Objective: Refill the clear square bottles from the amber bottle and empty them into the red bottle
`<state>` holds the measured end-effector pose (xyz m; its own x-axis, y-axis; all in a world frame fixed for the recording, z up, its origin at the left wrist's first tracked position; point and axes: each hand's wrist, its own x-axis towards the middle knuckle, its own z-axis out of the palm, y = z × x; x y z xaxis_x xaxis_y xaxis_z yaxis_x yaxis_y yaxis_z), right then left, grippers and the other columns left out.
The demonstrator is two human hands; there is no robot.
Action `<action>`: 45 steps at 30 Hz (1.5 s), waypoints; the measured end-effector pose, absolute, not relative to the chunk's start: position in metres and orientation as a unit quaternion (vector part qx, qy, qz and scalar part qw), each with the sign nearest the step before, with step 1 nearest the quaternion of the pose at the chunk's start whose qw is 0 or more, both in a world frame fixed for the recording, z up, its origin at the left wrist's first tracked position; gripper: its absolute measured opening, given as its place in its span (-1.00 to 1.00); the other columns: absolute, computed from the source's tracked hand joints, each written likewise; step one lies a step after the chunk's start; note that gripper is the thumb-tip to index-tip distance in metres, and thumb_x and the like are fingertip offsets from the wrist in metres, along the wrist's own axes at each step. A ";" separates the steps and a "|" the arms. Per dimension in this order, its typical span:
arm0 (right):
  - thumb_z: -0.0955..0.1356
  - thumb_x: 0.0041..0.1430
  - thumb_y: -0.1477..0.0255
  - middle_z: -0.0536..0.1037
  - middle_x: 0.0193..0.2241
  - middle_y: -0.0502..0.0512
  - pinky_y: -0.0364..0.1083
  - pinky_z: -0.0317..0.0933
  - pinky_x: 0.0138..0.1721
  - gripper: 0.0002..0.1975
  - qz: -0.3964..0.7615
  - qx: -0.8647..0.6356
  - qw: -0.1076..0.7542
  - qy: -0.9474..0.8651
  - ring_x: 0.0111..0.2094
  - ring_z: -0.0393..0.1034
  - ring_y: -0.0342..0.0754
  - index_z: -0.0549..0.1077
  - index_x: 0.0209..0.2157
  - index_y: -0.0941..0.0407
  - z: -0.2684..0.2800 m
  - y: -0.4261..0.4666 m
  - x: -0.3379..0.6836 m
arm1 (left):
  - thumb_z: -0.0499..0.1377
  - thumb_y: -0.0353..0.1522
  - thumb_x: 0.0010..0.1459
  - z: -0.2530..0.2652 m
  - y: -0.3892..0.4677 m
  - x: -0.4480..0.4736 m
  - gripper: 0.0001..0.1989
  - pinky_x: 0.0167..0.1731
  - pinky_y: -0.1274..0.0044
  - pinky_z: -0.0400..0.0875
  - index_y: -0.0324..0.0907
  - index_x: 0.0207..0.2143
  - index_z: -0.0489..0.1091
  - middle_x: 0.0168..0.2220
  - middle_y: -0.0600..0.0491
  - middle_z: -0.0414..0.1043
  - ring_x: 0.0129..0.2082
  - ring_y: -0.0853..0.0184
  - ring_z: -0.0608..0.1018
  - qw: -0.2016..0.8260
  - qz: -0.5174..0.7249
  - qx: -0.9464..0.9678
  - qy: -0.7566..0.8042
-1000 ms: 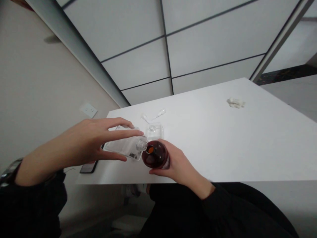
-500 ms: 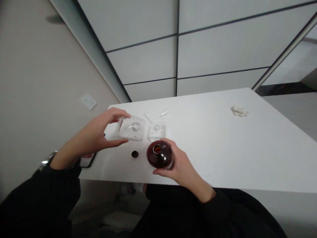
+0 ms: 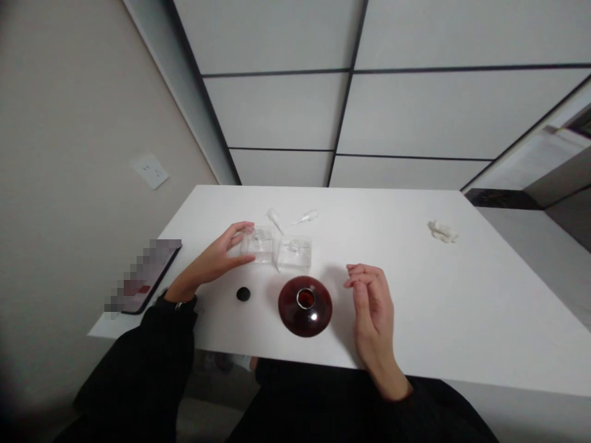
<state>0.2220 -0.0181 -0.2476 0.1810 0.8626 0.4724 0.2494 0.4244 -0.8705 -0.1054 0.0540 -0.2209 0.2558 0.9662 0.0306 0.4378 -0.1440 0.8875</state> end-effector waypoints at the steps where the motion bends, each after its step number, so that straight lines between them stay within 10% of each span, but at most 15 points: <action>1: 0.33 0.45 0.09 0.51 -0.26 0.07 0.03 0.34 -0.07 -0.60 0.228 -0.497 0.603 -0.581 -0.10 0.47 0.04 0.46 -0.41 0.04 -0.248 -0.014 0.224 | 0.40 -0.13 0.13 -0.221 0.054 -0.107 -0.25 0.45 0.10 0.20 -0.07 0.30 0.23 0.42 -0.20 0.26 0.47 -0.07 0.29 0.394 0.323 0.689 0.516; 5: 0.39 0.32 -0.06 0.20 -0.60 -0.06 -0.06 0.02 -0.47 -0.36 0.256 -0.558 0.582 -0.533 -0.51 0.12 -0.12 0.18 -0.64 0.04 -0.254 -0.005 0.227 | 0.41 -0.10 0.12 -0.223 0.053 -0.110 -0.17 0.45 0.09 0.17 -0.09 0.36 0.21 0.44 -0.23 0.25 0.46 -0.08 0.30 0.384 0.311 0.704 0.510; 12: 0.33 0.28 -0.21 -0.10 -0.67 -0.20 -0.07 -0.24 -0.58 -0.28 0.380 -0.537 0.581 -0.480 -0.63 -0.19 -0.21 -0.05 -0.63 -0.03 -0.255 -0.005 0.221 | 0.26 -0.06 0.28 -0.235 0.057 -0.108 -0.19 0.43 0.07 0.18 -0.07 0.45 0.06 0.51 -0.25 0.12 0.50 -0.04 0.24 0.338 0.404 0.673 0.519; 18: 0.28 0.29 -0.24 0.07 -0.68 -0.13 -0.06 -0.13 -0.53 -0.29 0.334 -0.559 0.555 -0.518 -0.60 -0.05 -0.16 0.07 -0.65 0.00 -0.252 -0.013 0.236 | 0.11 -0.12 0.38 -0.239 0.066 -0.102 -0.70 0.22 0.30 0.40 -0.12 -0.02 0.32 0.02 -0.11 0.53 0.13 0.18 0.58 0.229 0.502 0.629 0.547; 26: 0.42 0.22 -0.03 0.30 -0.60 -0.09 -0.06 0.00 -0.41 -0.53 0.270 -0.601 0.517 -0.547 -0.51 0.14 -0.12 0.41 -0.53 0.05 -0.232 -0.042 0.266 | 0.16 -0.25 0.33 -0.225 0.065 -0.100 -0.53 -0.21 0.46 0.28 -0.09 -0.59 0.05 -0.55 0.16 0.12 -0.40 0.32 0.29 0.138 0.489 0.619 0.598; 45: 0.42 0.08 0.18 0.56 -0.29 0.01 -0.01 0.47 -0.22 -0.71 0.405 -0.532 0.577 -0.469 -0.39 0.47 -0.13 0.46 -0.20 0.01 -0.221 0.068 0.276 | 0.03 -0.12 0.34 -0.223 0.066 -0.094 -0.45 -0.51 0.44 -0.14 -0.08 -0.62 -0.15 -0.62 0.19 -0.19 -0.57 0.42 -0.02 0.081 0.510 0.549 0.657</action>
<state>0.2756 0.0679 -0.2206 0.2309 0.9668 0.1098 0.0319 0.1052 -0.9939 -0.0938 0.0658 -0.2235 -0.3841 0.8044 0.4533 0.6393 -0.1225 0.7592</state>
